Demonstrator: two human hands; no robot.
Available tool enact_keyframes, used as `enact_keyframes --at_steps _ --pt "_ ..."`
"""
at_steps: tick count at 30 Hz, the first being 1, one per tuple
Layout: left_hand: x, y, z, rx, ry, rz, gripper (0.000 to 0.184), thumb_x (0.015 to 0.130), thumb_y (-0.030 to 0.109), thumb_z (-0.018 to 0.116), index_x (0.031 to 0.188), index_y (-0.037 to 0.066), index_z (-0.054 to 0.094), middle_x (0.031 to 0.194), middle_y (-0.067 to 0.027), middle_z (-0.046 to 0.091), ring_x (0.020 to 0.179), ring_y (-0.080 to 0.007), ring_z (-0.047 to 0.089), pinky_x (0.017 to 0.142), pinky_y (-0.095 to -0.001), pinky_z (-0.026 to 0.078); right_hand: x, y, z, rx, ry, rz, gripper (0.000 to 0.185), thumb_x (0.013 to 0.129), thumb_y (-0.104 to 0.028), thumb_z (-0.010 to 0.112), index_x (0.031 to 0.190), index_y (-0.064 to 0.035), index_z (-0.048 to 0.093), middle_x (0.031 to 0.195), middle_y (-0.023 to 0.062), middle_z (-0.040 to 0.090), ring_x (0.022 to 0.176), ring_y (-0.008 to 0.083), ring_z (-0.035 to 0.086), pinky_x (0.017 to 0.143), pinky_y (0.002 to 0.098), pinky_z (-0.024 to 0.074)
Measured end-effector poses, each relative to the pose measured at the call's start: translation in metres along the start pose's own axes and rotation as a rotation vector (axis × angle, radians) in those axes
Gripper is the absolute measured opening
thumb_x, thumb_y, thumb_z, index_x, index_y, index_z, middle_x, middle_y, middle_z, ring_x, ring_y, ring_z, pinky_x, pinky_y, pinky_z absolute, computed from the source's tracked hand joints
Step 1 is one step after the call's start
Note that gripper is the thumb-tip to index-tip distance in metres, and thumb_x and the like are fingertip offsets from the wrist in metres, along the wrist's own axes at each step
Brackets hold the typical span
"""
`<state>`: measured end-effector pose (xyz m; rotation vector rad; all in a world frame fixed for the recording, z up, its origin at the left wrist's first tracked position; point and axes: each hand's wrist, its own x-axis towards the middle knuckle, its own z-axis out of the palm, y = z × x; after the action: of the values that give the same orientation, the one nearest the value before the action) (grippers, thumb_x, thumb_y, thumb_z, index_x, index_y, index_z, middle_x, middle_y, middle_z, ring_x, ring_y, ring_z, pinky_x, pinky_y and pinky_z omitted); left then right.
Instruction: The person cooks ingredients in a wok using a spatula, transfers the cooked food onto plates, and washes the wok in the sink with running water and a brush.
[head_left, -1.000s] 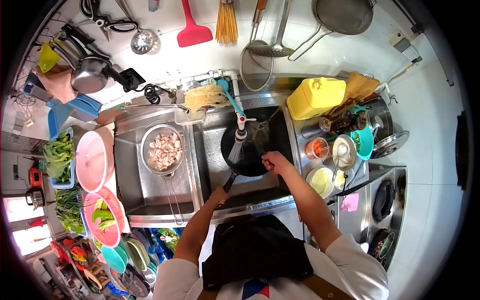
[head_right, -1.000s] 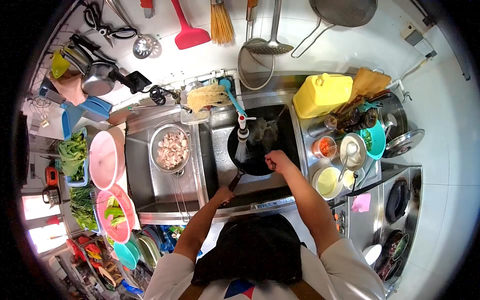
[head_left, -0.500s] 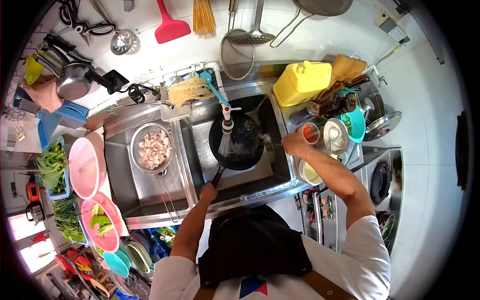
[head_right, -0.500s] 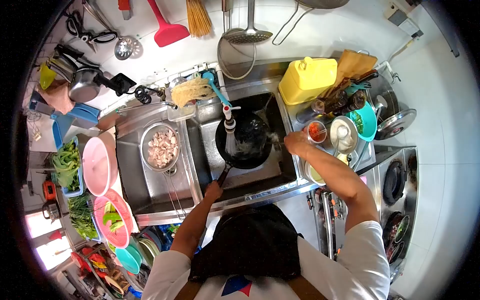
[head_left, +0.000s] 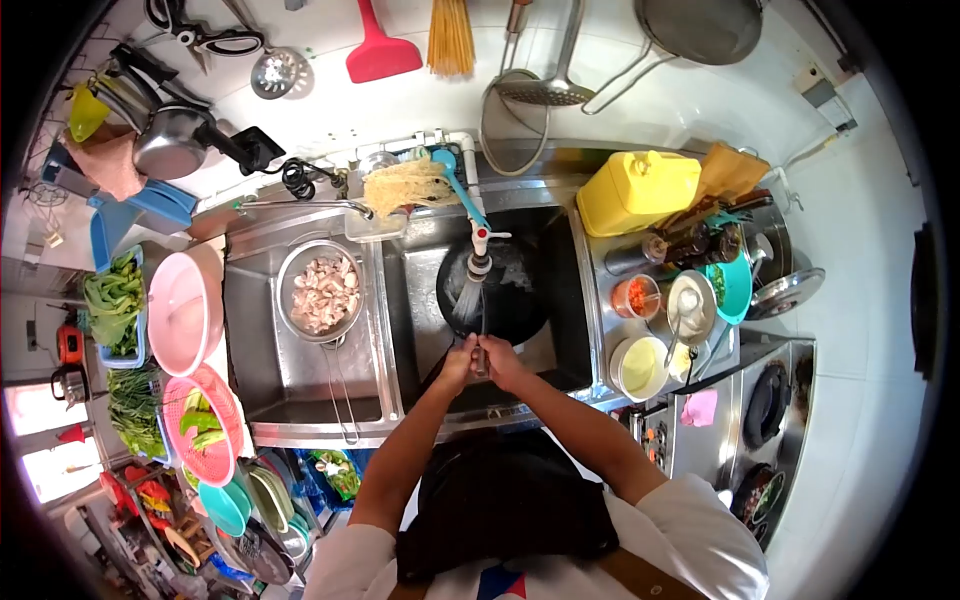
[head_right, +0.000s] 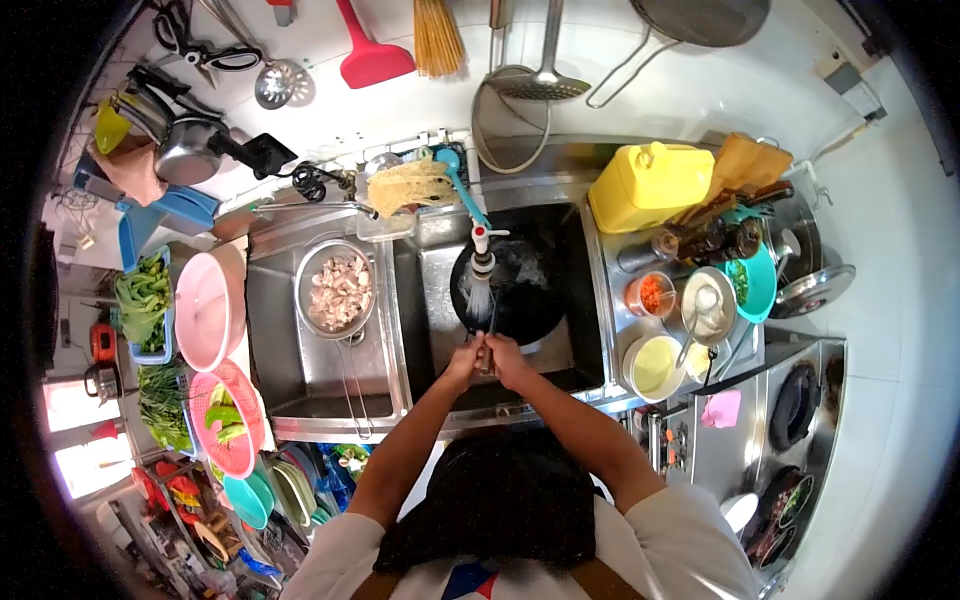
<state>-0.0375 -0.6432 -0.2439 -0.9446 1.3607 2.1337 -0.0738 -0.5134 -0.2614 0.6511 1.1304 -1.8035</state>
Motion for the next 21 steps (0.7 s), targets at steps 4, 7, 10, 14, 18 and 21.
enact_keyframes --at_steps 4,7,10,14,18,21 --pt "0.023 0.049 0.008 -0.453 -0.123 -0.192 0.024 0.101 0.019 0.046 0.104 0.002 0.061 0.092 -0.0132 0.068 0.08 -0.0268 0.067 0.075 -0.0383 0.057 0.047 -0.052 0.021 -1.097 0.491 -0.269 0.026 0.096 -0.029 0.056 0.09 -0.0055 0.066 0.078 0.0108 0.068 0.068 0.0253 0.069 0.061 0.0411 0.055" --pt "0.045 0.071 0.009 -0.514 -0.168 -0.17 0.025 0.101 0.01 0.04 0.118 -0.003 0.052 0.112 -0.0134 0.064 0.103 -0.0242 0.065 0.093 -0.0408 0.054 0.081 -0.094 0.026 -0.061 0.195 -0.387 0.018 0.093 -0.012 0.053 0.101 0.0 0.064 0.079 0.0093 0.064 0.066 0.0175 0.063 0.055 0.029 0.0526" --pt "0.065 0.078 0.009 -0.577 -0.013 -0.101 0.023 0.101 0.008 0.039 0.115 -0.003 0.053 0.105 -0.0126 0.064 0.094 -0.0218 0.067 0.087 -0.0375 0.057 0.094 -0.111 0.04 0.371 -0.191 -0.107 0.016 0.096 -0.004 0.051 0.106 -0.0017 0.063 0.105 0.0112 0.063 0.089 0.0208 0.064 0.074 0.0357 0.0559" --pt "0.144 0.047 -0.011 -1.197 -0.485 -0.16 0.021 0.101 0.009 0.039 0.109 -0.001 0.056 0.093 -0.0107 0.064 0.076 -0.0183 0.066 0.065 -0.0304 0.058 0.07 -0.115 0.032 -0.642 -0.107 -0.583 0.016 0.097 -0.009 0.054 0.108 -0.0007 0.063 0.103 0.0128 0.064 0.089 0.022 0.065 0.078 0.0385 0.0558" --pt "0.139 0.077 0.023 -0.978 -0.181 -0.098 0.026 0.099 0.008 0.042 0.117 -0.002 0.057 0.107 -0.0172 0.065 0.089 -0.0282 0.066 0.068 -0.0346 0.058 -0.007 -0.165 0.046 -0.24 0.167 -0.374 0.018 0.097 -0.014 0.056 0.1 0.0011 0.065 0.084 0.0101 0.067 0.072 0.0185 0.066 0.066 0.0333 0.0556" --pt "0.143 0.07 0.015 -0.81 -0.214 -0.035 0.027 0.098 0.004 0.039 0.114 -0.005 0.058 0.103 -0.0184 0.065 0.084 -0.0317 0.066 0.065 -0.0374 0.057 -0.058 -0.22 0.071 -0.559 0.289 -0.742 0.021 0.096 -0.018 0.059 0.094 0.002 0.065 0.073 0.0078 0.067 0.057 0.0163 0.062 0.057 0.03 0.0532"
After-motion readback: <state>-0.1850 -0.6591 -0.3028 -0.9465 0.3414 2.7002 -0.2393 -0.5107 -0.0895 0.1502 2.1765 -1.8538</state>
